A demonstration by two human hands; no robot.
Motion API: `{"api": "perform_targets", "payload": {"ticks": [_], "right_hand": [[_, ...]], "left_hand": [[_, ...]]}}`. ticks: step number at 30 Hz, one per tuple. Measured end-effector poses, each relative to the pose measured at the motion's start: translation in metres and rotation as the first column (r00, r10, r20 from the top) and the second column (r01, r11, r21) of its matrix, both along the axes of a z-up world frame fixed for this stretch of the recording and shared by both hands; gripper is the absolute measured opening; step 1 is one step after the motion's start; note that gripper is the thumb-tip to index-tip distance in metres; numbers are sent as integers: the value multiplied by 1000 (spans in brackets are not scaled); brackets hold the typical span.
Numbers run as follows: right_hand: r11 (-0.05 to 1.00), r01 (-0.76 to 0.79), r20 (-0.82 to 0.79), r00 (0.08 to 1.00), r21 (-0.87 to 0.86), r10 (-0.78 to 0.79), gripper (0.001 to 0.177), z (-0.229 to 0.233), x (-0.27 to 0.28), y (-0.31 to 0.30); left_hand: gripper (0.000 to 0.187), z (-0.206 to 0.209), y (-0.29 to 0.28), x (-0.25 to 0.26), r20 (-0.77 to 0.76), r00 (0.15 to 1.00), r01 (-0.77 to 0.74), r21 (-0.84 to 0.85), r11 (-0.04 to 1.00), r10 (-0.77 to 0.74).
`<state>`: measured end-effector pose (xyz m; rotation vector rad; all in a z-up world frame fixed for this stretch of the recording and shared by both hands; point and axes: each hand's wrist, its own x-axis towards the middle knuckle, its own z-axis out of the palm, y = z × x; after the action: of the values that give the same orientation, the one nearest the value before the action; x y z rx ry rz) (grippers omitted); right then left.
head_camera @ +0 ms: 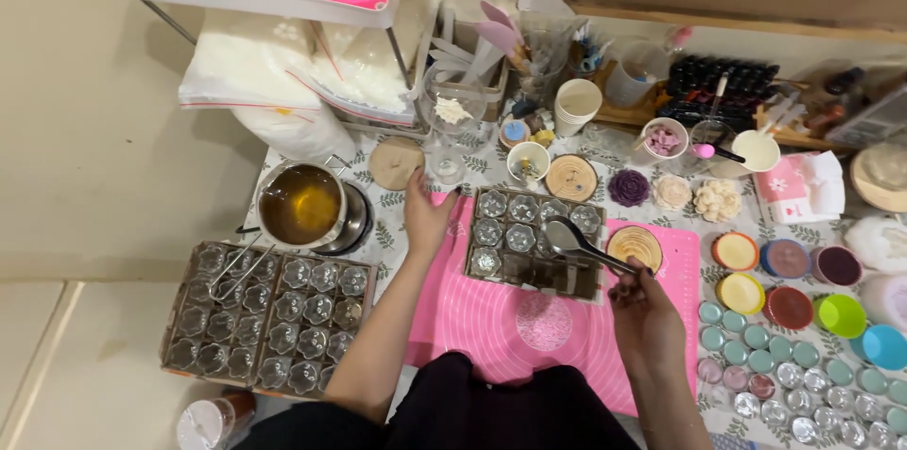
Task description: Melting wax in a metal pot, preparing a paper cup with botanical elements, and pouring the melted wax into containers to create candles.
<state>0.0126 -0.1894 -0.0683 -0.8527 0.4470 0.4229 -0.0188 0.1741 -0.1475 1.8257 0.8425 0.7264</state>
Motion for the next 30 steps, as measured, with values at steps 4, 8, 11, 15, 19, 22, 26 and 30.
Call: {"api": "perform_targets", "payload": {"ticks": [4,8,11,15,19,22,26,30], "right_hand": [[998,28,-54,998,-55,-31,25,3,-9,-2],[999,-2,-14,1000,52,3,27,-23,-19,-31],[999,25,-59,998,-23,-26,26,-16,-26,-35],[998,28,-79,996,-62,-32,24,-11,-24,-37],[1000,-20,-45,999,-7,20,24,-11,-16,-36],[999,35,-99,994,-31,-38,25,-1,-6,-32],[990,87,43,995,107,-92,23,-30,6,-73],[968,201,283,947,-149,-153,26,14,21,-61]], "left_hand": [[83,-18,18,29,43,999,-19,171,985,12],[78,-8,14,40,-22,999,-44,173,984,48],[71,6,10,35,-74,996,-27,170,985,40],[61,39,-5,5,-7,999,51,194,980,-50],[60,66,-23,-31,-14,992,125,166,978,-125],[63,80,-40,-55,-15,993,116,103,988,-115],[65,88,-74,-89,44,990,134,44,990,-136],[63,88,-101,-108,109,992,77,-83,994,-67]]}}
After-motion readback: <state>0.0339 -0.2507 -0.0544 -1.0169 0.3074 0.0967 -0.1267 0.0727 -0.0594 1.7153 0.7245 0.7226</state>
